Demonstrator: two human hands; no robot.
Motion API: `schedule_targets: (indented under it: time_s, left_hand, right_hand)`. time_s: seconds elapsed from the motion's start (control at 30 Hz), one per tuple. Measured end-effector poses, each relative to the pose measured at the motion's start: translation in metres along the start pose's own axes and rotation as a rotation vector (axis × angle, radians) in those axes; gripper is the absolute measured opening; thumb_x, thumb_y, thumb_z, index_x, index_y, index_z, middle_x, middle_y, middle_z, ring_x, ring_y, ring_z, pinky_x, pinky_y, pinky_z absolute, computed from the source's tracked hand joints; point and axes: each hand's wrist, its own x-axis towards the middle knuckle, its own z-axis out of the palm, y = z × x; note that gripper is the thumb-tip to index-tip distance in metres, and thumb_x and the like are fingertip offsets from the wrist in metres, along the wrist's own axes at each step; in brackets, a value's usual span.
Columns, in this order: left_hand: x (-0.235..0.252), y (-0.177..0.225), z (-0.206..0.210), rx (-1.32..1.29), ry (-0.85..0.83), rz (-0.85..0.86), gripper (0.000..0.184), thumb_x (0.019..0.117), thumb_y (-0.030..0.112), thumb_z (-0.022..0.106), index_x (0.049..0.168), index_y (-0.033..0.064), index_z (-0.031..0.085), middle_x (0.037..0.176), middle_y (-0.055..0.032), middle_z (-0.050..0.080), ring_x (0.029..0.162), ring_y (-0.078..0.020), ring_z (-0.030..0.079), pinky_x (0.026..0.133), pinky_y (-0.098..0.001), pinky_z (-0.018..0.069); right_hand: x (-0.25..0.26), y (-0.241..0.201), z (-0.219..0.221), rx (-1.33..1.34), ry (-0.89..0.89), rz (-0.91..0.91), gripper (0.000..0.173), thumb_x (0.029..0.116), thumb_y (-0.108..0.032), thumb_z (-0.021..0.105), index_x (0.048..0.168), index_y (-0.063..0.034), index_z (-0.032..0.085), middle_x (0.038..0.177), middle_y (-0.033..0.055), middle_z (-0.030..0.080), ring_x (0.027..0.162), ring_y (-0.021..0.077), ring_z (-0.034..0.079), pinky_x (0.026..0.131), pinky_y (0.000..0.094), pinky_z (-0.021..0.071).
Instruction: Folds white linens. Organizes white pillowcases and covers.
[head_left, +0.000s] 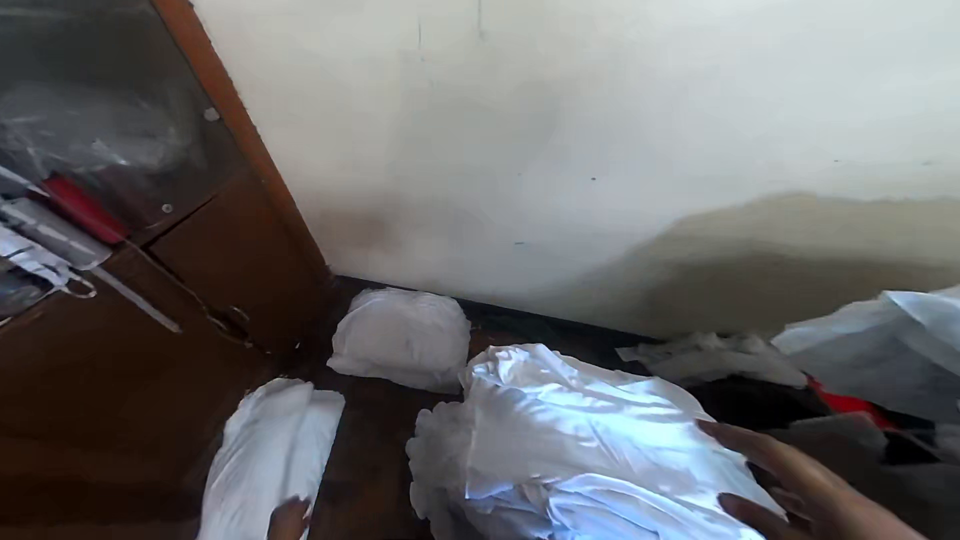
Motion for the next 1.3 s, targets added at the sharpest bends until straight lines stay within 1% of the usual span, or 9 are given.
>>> schedule_targets:
  time_s: [0.1,0.3,0.6,0.7,0.77,0.9,1.07,1.17,1.3]
  left_hand:
    - [0.004,0.091,0.074,0.011,-0.060,0.239,0.052,0.1017,0.011,0.059,0.147,-0.0068,0.041,0.139,-0.0331,0.053,0.123,-0.0452,0.057,0.097,-0.0589,0.0492]
    - [-0.079,0.221,0.220,0.304,-0.566,0.783,0.040,0.1011,0.010,0.057,0.139,-0.0035,0.052,0.129,-0.0237,0.061,0.115,-0.0315,0.064,0.097,-0.0468,0.0530]
    - [-0.227,0.193,0.350,0.613,-1.296,1.167,0.028,0.1008,0.007,0.056,0.126,-0.0015,0.064,0.123,-0.0159,0.067,0.112,-0.0213,0.067,0.102,-0.0365,0.0532]
    - [-0.250,0.172,0.368,0.735,-1.549,1.175,0.046,0.0963,0.017,0.070,0.138,0.0010,0.059,0.135,-0.0186,0.063,0.128,-0.0267,0.060,0.112,-0.0415,0.0455]
    - [-0.256,0.161,0.377,0.936,-1.580,1.218,0.071,0.0904,0.030,0.078,0.151,0.0088,0.048,0.147,-0.0174,0.054,0.138,-0.0306,0.051,0.117,-0.0486,0.0393]
    - [-0.264,0.178,0.388,0.934,-1.387,1.124,0.036,0.1001,0.008,0.056,0.135,0.0077,0.064,0.132,-0.0159,0.067,0.125,-0.0299,0.063,0.109,-0.0515,0.0470]
    - [-0.264,0.198,0.382,0.835,-1.524,1.066,0.025,0.1019,0.009,0.054,0.120,0.0021,0.070,0.109,-0.0154,0.072,0.102,-0.0238,0.068,0.095,-0.0454,0.0529]
    - [-0.261,0.188,0.382,0.875,-1.488,1.016,0.026,0.1032,0.013,0.053,0.120,0.0028,0.069,0.108,-0.0157,0.072,0.102,-0.0250,0.068,0.094,-0.0468,0.0530]
    - [-0.266,0.186,0.385,0.789,-1.410,0.958,0.026,0.1029,0.015,0.053,0.120,0.0044,0.070,0.107,-0.0112,0.072,0.100,-0.0184,0.068,0.093,-0.0404,0.0537]
  right_hand:
    - [-0.030,0.022,-0.027,0.053,0.046,0.056,0.057,0.1005,-0.018,0.065,0.148,0.0061,0.045,0.146,0.0348,0.047,0.133,0.0457,0.052,0.109,0.0557,0.0461]
    - [-0.062,0.068,-0.023,0.146,0.207,0.191,0.041,0.1025,-0.015,0.060,0.138,0.0058,0.057,0.134,0.0286,0.060,0.122,0.0381,0.062,0.105,0.0512,0.0502]
    - [-0.045,0.095,0.077,-0.053,0.054,0.273,0.034,0.0955,0.000,0.062,0.126,-0.0096,0.073,0.136,0.0256,0.061,0.121,0.0497,0.060,0.095,0.0659,0.0517]
    - [-0.034,0.107,0.078,-0.116,0.076,0.295,0.018,0.0973,-0.004,0.060,0.110,-0.0010,0.073,0.112,0.0257,0.068,0.106,0.0456,0.067,0.086,0.0615,0.0562]
    - [-0.029,0.108,0.064,-0.114,0.240,0.253,0.017,0.0987,-0.007,0.060,0.106,0.0010,0.073,0.103,0.0227,0.071,0.099,0.0402,0.071,0.086,0.0567,0.0581]
    - [-0.028,0.110,0.057,-0.207,0.531,0.055,0.010,0.0915,-0.008,0.068,0.101,-0.0069,0.073,0.099,0.0136,0.072,0.093,0.0328,0.073,0.077,0.0492,0.0620]
    - [-0.047,0.105,0.082,-0.183,0.029,0.158,0.034,0.0870,-0.011,0.077,0.121,-0.0095,0.074,0.127,0.0257,0.064,0.113,0.0505,0.063,0.083,0.0642,0.0556]
    - [-0.041,0.118,0.079,0.009,0.080,0.186,0.031,0.0944,-0.020,0.071,0.122,-0.0050,0.072,0.127,0.0239,0.065,0.116,0.0454,0.063,0.092,0.0604,0.0547]
    - [-0.017,0.117,0.080,-0.001,0.109,0.220,0.034,0.0981,-0.003,0.057,0.129,-0.0097,0.070,0.124,0.0243,0.067,0.119,0.0430,0.064,0.098,0.0569,0.0536]
